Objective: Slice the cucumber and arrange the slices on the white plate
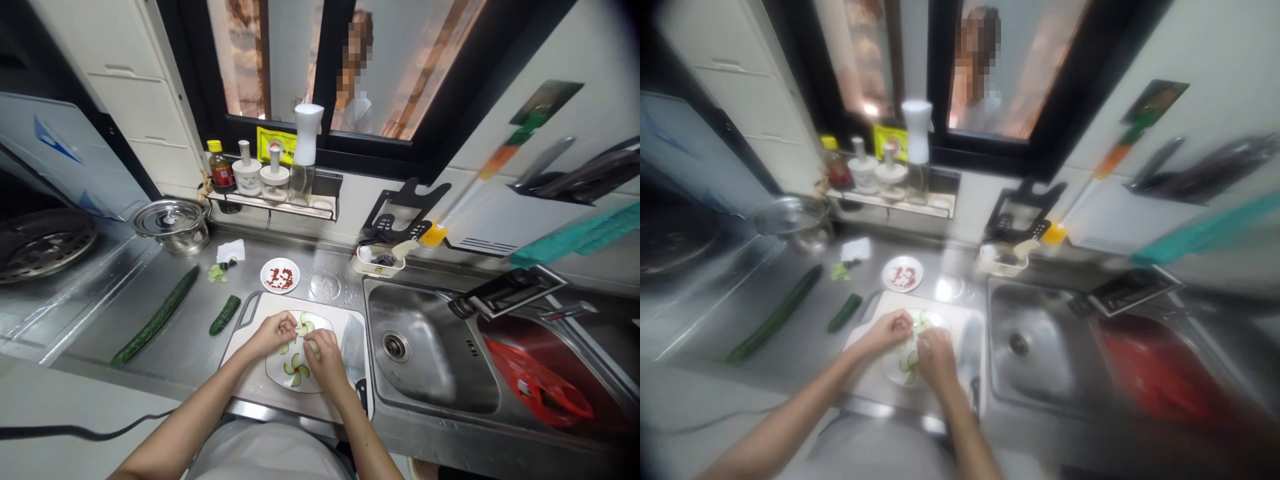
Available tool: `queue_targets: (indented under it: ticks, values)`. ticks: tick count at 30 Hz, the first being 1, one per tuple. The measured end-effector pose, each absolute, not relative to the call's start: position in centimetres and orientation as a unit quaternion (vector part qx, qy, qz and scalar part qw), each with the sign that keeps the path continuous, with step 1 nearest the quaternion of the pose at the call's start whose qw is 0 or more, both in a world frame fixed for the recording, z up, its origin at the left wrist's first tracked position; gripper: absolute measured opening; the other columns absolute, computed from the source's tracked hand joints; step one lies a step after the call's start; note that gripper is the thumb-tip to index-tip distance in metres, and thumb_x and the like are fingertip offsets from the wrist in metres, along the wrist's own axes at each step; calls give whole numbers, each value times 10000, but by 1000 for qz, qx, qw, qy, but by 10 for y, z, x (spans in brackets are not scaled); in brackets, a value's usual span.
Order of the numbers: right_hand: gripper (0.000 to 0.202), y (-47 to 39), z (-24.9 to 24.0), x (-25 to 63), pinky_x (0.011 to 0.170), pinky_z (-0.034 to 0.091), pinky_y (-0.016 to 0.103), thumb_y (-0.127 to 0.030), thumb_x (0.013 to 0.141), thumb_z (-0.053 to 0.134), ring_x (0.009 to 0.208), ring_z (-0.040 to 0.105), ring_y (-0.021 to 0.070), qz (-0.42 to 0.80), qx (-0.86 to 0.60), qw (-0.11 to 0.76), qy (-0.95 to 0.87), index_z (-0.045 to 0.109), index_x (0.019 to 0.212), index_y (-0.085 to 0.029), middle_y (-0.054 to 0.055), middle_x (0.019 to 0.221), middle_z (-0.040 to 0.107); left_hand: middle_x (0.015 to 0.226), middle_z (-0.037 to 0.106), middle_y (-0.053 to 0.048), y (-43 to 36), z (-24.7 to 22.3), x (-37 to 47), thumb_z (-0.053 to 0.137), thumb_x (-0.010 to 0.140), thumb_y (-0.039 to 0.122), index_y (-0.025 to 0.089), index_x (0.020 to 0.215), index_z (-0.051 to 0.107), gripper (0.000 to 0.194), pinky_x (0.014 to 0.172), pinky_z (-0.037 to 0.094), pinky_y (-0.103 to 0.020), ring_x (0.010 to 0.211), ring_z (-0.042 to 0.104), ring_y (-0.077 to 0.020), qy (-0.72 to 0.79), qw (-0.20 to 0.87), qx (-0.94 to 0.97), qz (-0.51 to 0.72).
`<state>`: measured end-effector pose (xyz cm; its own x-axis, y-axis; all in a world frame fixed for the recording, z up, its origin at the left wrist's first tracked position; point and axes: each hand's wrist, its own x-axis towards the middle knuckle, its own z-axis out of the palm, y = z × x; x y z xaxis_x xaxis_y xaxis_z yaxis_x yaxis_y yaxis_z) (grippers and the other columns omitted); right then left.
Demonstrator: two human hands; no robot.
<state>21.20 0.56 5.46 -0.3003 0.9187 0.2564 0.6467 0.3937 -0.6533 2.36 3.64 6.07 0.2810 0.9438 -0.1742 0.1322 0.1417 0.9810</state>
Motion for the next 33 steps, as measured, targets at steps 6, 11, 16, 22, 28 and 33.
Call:
queue_targets:
  ticks: [6, 11, 16, 22, 28, 33]
  values:
    - [150, 5, 59, 207, 819, 425, 350, -170, 857, 513, 941, 493, 222, 230, -487, 259, -802, 639, 909, -232, 56, 933, 597, 715, 628, 25, 24, 71, 22, 612, 740, 240, 190, 888, 592, 157, 641, 419, -214, 676, 576, -119, 491, 521, 632, 296]
    - [135, 5, 64, 205, 830, 426, 355, -177, 840, 550, 949, 489, 221, 226, -469, 255, -815, 636, 932, -228, 56, 953, 601, 727, 651, 20, 21, 72, 19, 611, 755, 251, 192, 921, 586, 178, 655, 434, -217, 686, 597, -126, 485, 525, 640, 282]
    - [124, 12, 74, 201, 829, 416, 349, -168, 862, 521, 938, 487, 218, 221, -446, 242, -833, 634, 857, -217, 58, 930, 590, 729, 648, 22, 24, 71, 13, 620, 768, 277, 190, 941, 580, 198, 659, 437, -215, 686, 599, -122, 470, 533, 638, 295]
    - [92, 24, 82, 195, 829, 409, 335, -172, 862, 540, 943, 466, 212, 202, -426, 256, -844, 627, 850, -197, 60, 914, 593, 730, 632, 10, 30, 73, 8, 629, 768, 281, 175, 952, 571, 219, 666, 428, -217, 693, 586, -119, 466, 532, 632, 318]
    - [81, 28, 81, 189, 816, 400, 326, -158, 846, 561, 930, 464, 206, 182, -428, 245, -851, 627, 832, -204, 51, 893, 589, 721, 621, 7, 32, 68, 5, 637, 763, 293, 170, 934, 569, 222, 655, 428, -220, 682, 574, -119, 475, 533, 618, 329]
    - [84, 31, 72, 185, 815, 396, 322, -170, 854, 558, 933, 458, 208, 182, -440, 228, -849, 633, 835, -204, 54, 899, 587, 707, 619, 14, 33, 55, -1, 639, 744, 285, 175, 961, 574, 252, 636, 420, -219, 655, 563, -117, 510, 507, 607, 337]
